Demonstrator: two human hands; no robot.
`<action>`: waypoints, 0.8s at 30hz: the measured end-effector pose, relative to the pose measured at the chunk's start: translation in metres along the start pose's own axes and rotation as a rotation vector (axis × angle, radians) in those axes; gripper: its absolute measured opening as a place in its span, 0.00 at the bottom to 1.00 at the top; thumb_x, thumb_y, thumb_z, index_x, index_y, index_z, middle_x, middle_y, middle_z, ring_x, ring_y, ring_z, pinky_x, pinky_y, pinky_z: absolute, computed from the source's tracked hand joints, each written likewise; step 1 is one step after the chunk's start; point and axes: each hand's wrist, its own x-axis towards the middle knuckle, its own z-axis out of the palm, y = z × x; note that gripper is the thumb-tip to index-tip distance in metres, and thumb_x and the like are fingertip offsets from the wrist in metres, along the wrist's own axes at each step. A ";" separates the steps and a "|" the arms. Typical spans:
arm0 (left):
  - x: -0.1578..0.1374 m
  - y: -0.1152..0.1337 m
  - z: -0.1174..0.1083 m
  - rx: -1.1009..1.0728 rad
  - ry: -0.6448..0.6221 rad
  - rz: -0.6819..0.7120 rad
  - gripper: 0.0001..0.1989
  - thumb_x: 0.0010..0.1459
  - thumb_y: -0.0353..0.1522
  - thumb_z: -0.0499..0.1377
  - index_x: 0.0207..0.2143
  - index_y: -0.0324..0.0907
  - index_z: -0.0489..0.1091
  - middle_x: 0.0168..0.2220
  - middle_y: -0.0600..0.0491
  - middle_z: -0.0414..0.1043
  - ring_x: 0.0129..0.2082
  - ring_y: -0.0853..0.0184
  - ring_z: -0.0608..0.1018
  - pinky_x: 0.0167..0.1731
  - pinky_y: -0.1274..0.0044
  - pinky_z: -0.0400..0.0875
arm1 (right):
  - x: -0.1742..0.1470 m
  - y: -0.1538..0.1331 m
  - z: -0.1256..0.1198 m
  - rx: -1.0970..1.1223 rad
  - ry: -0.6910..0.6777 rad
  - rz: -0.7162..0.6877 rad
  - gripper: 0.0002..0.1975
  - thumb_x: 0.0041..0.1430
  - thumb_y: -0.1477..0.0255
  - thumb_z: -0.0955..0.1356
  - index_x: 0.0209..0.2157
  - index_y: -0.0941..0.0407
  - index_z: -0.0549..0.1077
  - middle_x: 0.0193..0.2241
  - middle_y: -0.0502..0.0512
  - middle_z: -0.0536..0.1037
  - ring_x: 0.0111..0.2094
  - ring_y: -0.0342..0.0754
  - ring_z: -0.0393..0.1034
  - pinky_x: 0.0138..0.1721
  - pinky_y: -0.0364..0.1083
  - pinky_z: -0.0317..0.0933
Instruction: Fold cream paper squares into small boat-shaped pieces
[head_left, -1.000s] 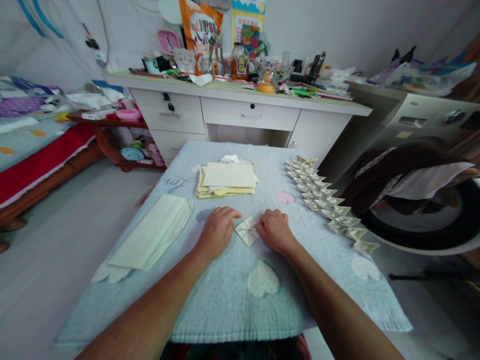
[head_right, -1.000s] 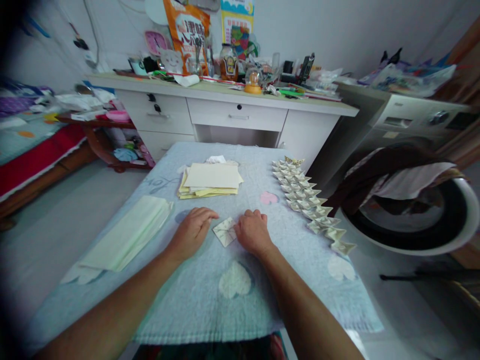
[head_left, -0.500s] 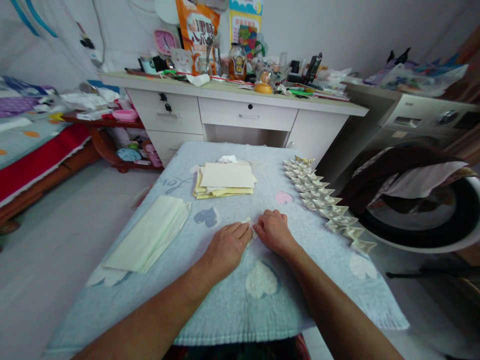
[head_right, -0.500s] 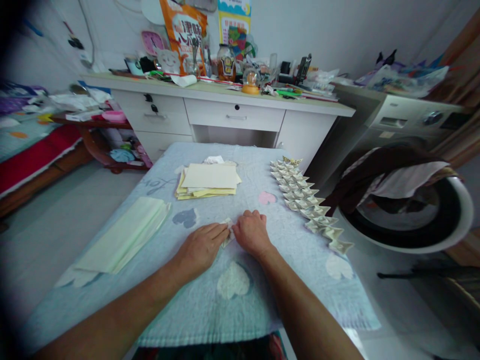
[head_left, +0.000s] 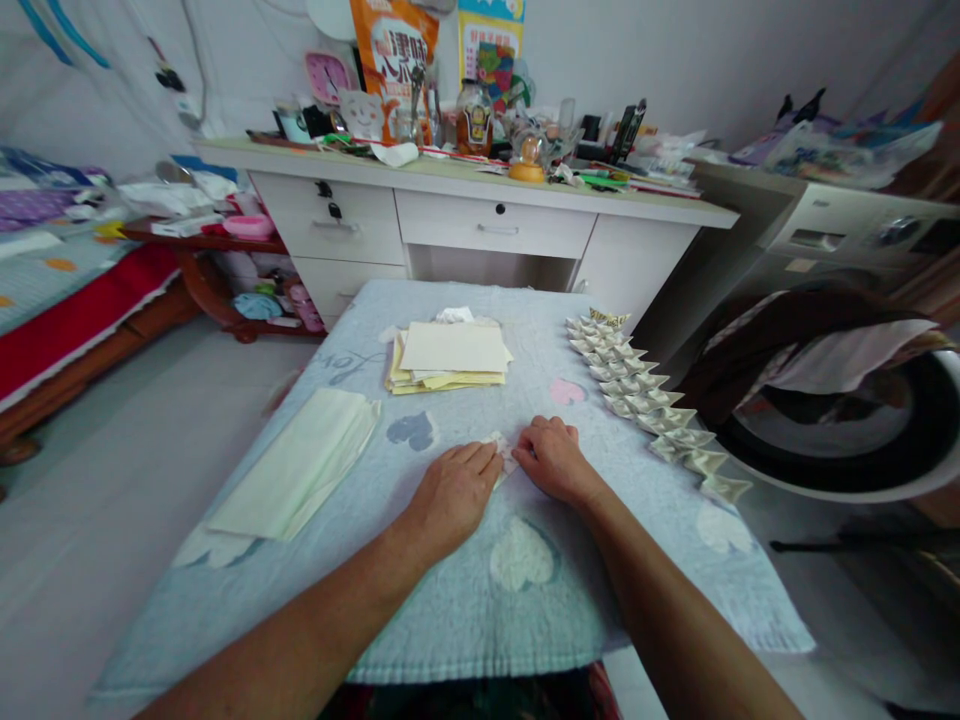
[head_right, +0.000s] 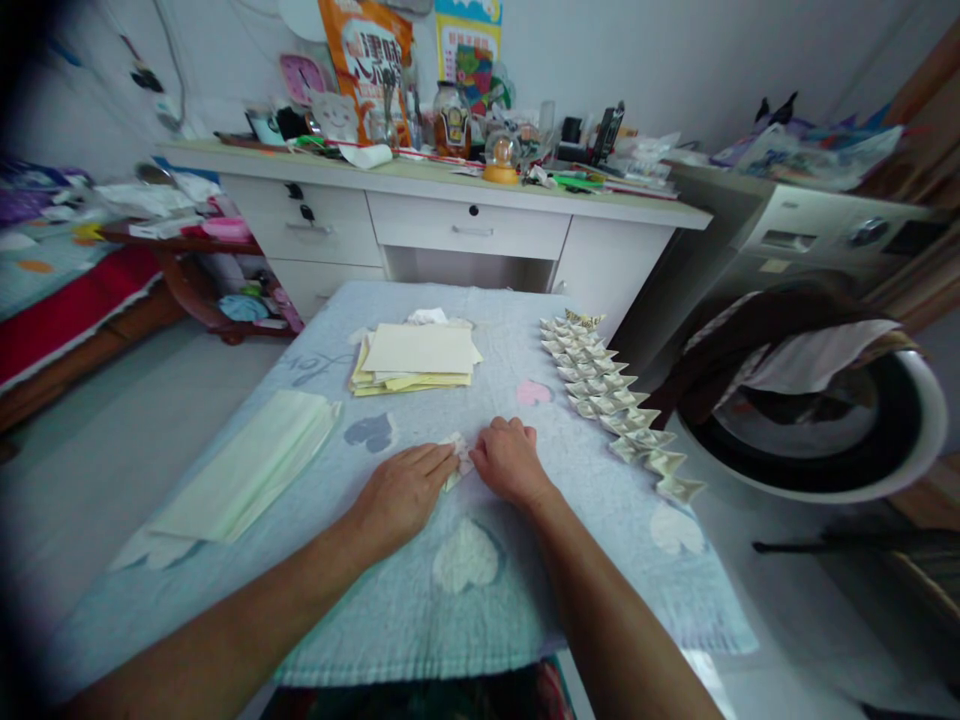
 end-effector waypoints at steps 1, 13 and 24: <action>0.000 0.000 0.001 0.008 -0.002 0.001 0.13 0.62 0.27 0.53 0.46 0.38 0.72 0.47 0.46 0.75 0.46 0.60 0.75 0.46 0.67 0.73 | -0.001 0.002 -0.001 0.008 -0.009 0.000 0.09 0.60 0.67 0.64 0.30 0.56 0.73 0.35 0.55 0.72 0.40 0.50 0.61 0.40 0.48 0.47; -0.002 0.000 0.006 0.064 0.023 0.024 0.13 0.62 0.27 0.53 0.47 0.38 0.71 0.47 0.46 0.74 0.46 0.61 0.76 0.46 0.68 0.72 | -0.003 0.000 0.007 0.059 0.141 -0.023 0.15 0.60 0.66 0.64 0.48 0.53 0.68 0.49 0.58 0.67 0.49 0.53 0.58 0.49 0.50 0.50; -0.002 0.001 0.005 0.050 0.021 0.009 0.13 0.62 0.27 0.52 0.48 0.37 0.69 0.49 0.46 0.74 0.48 0.61 0.75 0.47 0.69 0.72 | -0.002 -0.008 0.018 -0.064 0.164 0.001 0.24 0.61 0.63 0.62 0.57 0.55 0.61 0.56 0.61 0.63 0.54 0.56 0.55 0.54 0.54 0.45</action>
